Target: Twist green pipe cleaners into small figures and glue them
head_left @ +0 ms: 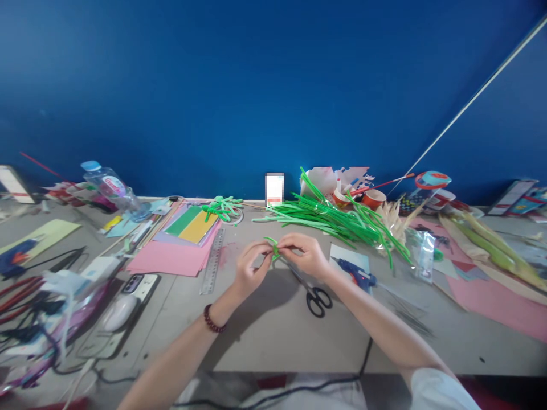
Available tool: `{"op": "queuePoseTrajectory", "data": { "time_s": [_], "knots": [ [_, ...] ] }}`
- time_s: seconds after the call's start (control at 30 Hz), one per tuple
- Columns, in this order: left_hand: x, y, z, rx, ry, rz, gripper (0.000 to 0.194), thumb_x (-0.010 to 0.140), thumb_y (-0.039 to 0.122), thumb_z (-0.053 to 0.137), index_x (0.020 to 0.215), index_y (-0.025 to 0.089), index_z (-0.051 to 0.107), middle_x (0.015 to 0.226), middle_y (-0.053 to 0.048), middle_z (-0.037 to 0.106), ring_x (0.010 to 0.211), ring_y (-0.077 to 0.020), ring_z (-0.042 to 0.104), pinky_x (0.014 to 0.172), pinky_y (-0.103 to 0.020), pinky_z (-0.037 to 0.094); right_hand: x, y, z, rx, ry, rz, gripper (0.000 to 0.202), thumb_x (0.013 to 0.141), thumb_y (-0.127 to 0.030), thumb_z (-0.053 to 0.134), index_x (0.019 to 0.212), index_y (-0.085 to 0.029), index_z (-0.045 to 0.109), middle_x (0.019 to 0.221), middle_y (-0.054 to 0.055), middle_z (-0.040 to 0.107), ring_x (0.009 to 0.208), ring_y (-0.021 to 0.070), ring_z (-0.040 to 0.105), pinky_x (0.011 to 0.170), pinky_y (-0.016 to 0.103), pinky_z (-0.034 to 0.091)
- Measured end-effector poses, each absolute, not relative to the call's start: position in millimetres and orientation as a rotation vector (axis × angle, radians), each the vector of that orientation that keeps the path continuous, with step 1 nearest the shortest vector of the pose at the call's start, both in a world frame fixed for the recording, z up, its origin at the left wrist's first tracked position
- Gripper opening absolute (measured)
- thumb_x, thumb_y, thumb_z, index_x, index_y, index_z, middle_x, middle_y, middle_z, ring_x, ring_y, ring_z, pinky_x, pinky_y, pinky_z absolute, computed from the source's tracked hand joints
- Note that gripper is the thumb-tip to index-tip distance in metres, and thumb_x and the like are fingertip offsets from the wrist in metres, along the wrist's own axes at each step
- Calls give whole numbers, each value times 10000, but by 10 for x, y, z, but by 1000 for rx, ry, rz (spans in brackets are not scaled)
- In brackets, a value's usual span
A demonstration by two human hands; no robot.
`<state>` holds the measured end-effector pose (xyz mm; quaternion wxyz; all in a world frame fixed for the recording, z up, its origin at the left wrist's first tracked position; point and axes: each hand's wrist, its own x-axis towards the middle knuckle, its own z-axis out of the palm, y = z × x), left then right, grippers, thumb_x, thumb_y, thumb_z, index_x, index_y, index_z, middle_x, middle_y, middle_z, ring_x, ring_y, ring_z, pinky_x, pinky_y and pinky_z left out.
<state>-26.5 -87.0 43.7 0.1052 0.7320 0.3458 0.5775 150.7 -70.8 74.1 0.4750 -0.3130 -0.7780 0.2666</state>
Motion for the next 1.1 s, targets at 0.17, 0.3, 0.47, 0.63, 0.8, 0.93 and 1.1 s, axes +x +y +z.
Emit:
{"op": "queuePoseTrajectory", "data": {
  "time_s": [0.17, 0.3, 0.47, 0.63, 0.8, 0.93, 1.1],
  "knots": [
    [-257, -884, 455, 2158, 1011, 1689, 65, 830, 162, 545, 843, 178, 607, 826, -71, 652, 795, -164, 610, 720, -311, 501, 1462, -765, 738, -747, -1881, 550, 86, 813, -219, 562, 802, -195, 643, 848, 68, 668, 779, 163, 640, 697, 295, 534],
    [-240, -906, 445, 2150, 1036, 1691, 69, 830, 158, 536, 837, 182, 600, 822, -65, 646, 787, -165, 609, 711, -305, 498, 1410, -821, 719, -740, -1855, 490, 64, 801, -181, 555, 771, -196, 609, 825, 58, 645, 755, 152, 623, 689, 285, 522],
    [-213, -929, 460, 2153, 1033, 1766, 64, 819, 148, 546, 835, 183, 598, 805, -58, 649, 743, -158, 608, 690, -297, 498, 1377, -868, 696, -749, -1843, 424, 78, 804, -160, 536, 769, -205, 590, 818, 52, 626, 761, 154, 607, 701, 292, 510],
    [-220, -918, 493, 2149, 1064, 1770, 64, 818, 154, 559, 839, 182, 612, 817, -60, 666, 752, -160, 623, 706, -298, 506, 1426, -823, 752, -744, -1896, 473, 118, 852, -176, 512, 840, -207, 626, 863, 63, 648, 811, 165, 618, 726, 296, 510],
    [-234, -900, 480, 2183, 1033, 1772, 128, 779, 148, 630, 901, 183, 620, 864, -62, 677, 767, -156, 627, 709, -284, 506, 1474, -752, 746, -758, -1898, 503, 105, 855, -209, 545, 854, -210, 650, 852, 50, 679, 809, 166, 634, 747, 295, 510],
    [-239, -890, 486, 2172, 1033, 1767, 87, 791, 133, 616, 864, 180, 622, 849, -59, 675, 797, -156, 634, 742, -286, 502, 1473, -742, 691, -863, -1849, 530, 98, 826, -257, 589, 848, -208, 671, 830, 39, 693, 771, 165, 648, 723, 277, 518],
    [-245, -890, 493, 2167, 1032, 1758, 57, 796, 141, 611, 830, 187, 614, 839, -57, 678, 799, -156, 641, 749, -282, 499, 1469, -753, 672, -891, -1870, 579, 118, 824, -261, 577, 865, -206, 673, 842, 41, 696, 758, 162, 648, 717, 276, 520]
  ]
}}
